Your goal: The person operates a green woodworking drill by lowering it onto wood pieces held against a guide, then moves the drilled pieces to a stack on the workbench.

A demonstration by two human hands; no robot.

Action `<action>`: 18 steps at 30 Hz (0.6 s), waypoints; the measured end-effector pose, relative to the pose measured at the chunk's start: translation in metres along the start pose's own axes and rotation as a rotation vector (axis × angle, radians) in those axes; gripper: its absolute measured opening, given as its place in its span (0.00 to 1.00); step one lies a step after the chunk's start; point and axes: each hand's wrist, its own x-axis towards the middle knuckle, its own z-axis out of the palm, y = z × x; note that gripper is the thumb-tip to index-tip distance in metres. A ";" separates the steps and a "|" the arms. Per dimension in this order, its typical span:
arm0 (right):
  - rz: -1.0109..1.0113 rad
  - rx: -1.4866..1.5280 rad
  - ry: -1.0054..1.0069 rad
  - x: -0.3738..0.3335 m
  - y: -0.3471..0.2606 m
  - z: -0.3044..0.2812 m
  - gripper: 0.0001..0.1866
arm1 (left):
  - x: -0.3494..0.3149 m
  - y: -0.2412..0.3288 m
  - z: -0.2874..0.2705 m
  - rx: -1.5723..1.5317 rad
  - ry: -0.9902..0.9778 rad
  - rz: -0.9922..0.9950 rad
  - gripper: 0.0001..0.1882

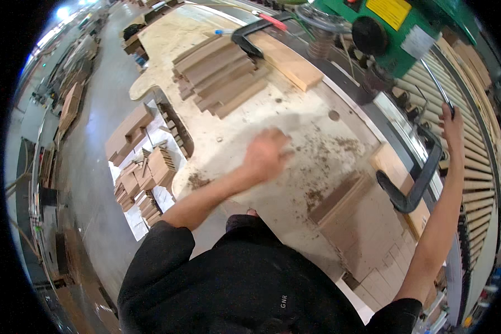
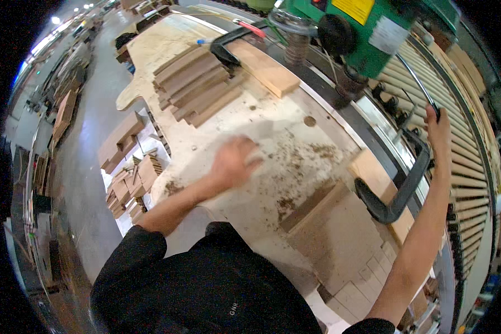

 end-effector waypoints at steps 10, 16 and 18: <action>-0.137 0.132 0.066 0.009 0.023 0.013 0.24 | 0.045 -0.104 -0.055 0.394 0.379 -0.040 0.10; -0.075 0.158 0.006 0.008 0.016 0.012 0.24 | 0.035 -0.129 -0.072 0.698 0.164 -0.143 0.12; -0.051 0.081 -0.007 -0.001 0.000 0.014 0.27 | 0.026 -0.129 -0.076 0.670 0.174 -0.147 0.12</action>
